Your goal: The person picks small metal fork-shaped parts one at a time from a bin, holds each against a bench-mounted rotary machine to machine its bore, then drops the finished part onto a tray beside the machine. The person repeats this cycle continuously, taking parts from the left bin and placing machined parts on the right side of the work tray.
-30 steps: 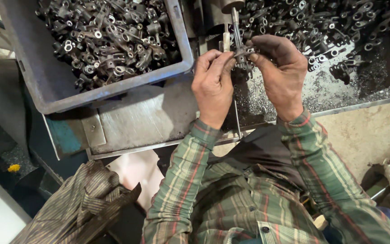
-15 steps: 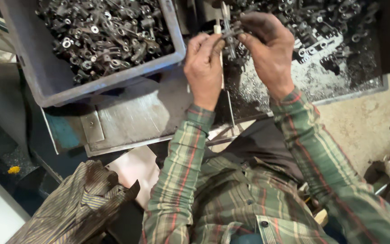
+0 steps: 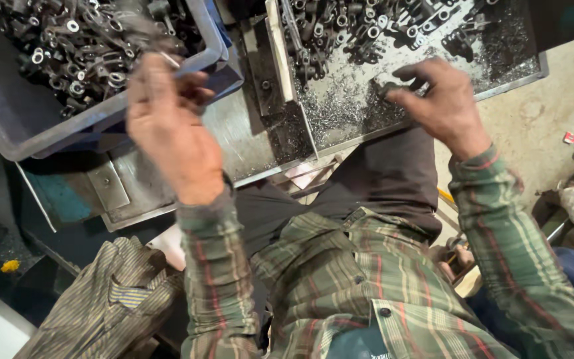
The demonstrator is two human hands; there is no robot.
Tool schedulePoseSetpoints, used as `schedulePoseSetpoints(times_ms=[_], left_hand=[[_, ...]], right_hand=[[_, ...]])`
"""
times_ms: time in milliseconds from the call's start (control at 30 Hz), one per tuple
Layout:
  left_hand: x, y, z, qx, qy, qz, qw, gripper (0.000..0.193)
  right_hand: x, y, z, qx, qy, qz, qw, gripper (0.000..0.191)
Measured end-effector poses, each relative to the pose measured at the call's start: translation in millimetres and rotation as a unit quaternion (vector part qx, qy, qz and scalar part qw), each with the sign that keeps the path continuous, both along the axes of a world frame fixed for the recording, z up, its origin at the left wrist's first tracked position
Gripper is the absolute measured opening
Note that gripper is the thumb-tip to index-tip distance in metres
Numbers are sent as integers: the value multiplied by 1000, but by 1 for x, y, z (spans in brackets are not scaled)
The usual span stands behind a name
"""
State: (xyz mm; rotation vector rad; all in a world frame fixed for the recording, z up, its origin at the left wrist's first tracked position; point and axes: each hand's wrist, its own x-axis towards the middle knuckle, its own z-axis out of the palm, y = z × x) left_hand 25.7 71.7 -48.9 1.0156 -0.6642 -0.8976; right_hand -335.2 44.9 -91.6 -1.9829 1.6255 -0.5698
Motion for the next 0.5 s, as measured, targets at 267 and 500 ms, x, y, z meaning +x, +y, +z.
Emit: schedulePoseSetpoints(times_ms=[267, 500], left_hand=[[-33, 9, -12, 36, -158, -53, 985, 18], [-65, 19, -9, -45, -431, -102, 896, 30]], right_hand=[[8, 28, -29, -97, 94, -37, 990, 31], [41, 9, -5, 86, -260, -13, 962, 31]])
